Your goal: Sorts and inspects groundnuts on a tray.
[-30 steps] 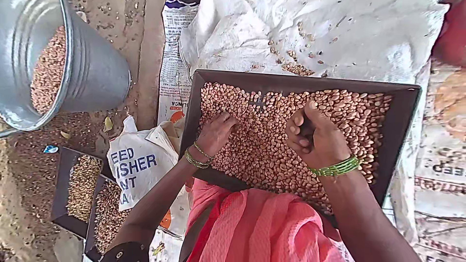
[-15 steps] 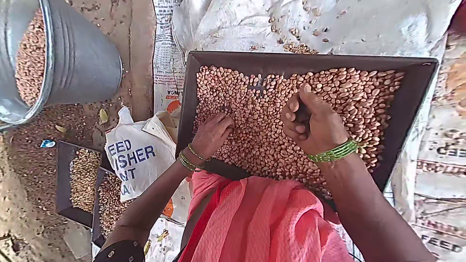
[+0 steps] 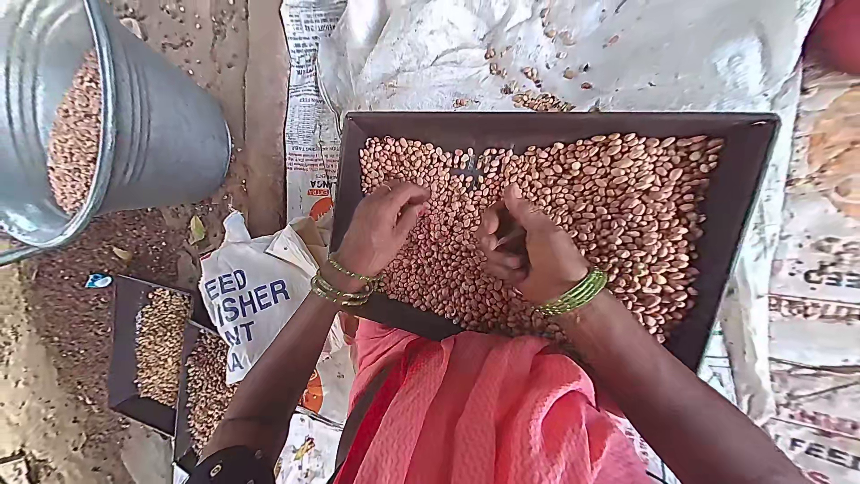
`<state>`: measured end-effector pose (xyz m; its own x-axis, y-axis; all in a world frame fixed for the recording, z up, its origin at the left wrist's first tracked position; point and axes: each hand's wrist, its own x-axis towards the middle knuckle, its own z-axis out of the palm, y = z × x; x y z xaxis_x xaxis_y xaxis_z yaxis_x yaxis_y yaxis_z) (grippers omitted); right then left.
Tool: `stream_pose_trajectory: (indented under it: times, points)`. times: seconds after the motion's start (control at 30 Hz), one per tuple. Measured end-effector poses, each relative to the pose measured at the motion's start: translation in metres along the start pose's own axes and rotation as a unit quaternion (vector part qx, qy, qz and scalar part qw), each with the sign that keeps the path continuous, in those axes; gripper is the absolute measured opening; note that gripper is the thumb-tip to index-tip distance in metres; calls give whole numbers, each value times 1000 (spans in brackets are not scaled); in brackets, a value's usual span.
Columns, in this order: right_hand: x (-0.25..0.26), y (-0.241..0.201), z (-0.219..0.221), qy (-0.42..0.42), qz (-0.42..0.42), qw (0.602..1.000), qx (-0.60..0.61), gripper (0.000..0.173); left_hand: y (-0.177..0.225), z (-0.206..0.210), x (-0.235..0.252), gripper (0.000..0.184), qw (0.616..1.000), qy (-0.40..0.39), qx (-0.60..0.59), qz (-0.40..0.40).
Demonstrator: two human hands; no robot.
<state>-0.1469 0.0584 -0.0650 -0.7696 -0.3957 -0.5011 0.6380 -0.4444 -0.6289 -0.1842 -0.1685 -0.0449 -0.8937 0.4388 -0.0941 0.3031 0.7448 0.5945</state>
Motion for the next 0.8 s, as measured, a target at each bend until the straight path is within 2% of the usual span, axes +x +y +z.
stream_pose_trajectory:
  times: [0.13, 0.27, 0.37, 0.43, 0.5, 0.53, 0.67, 0.8]
  points:
    - [0, -8, -9, 29, -49, 998, 6, 53, -27, 37, 9, 23, 996, -70, 57, -23]
    - [-2, -12, -7, 51, -52, 997, 0, 52, -29, 32, 8, 24, 996, -29, 83, -34]
    - [-2, -9, -3, 71, -26, 997, -23, 51, -11, 7, 5, 23, 998, 15, 58, -25]
    - [0, -3, 1, 84, -7, 996, -39, 55, 16, -7, -5, 23, 999, 27, -14, 33]
    - [1, 4, 1, 62, 3, 997, -44, 61, 33, -13, -13, 39, 996, 10, -59, 71]
    - [1, 6, 0, 46, 4, 998, -39, 63, 33, -9, -12, 42, 996, 8, -51, 67]
    - [0, -2, -3, 26, -23, 999, 12, 56, 8, 29, -15, 21, 997, -60, 37, 21]
    - [-3, -12, -7, 52, -52, 997, 23, 54, -5, 56, -23, 22, 996, -66, 63, 13]
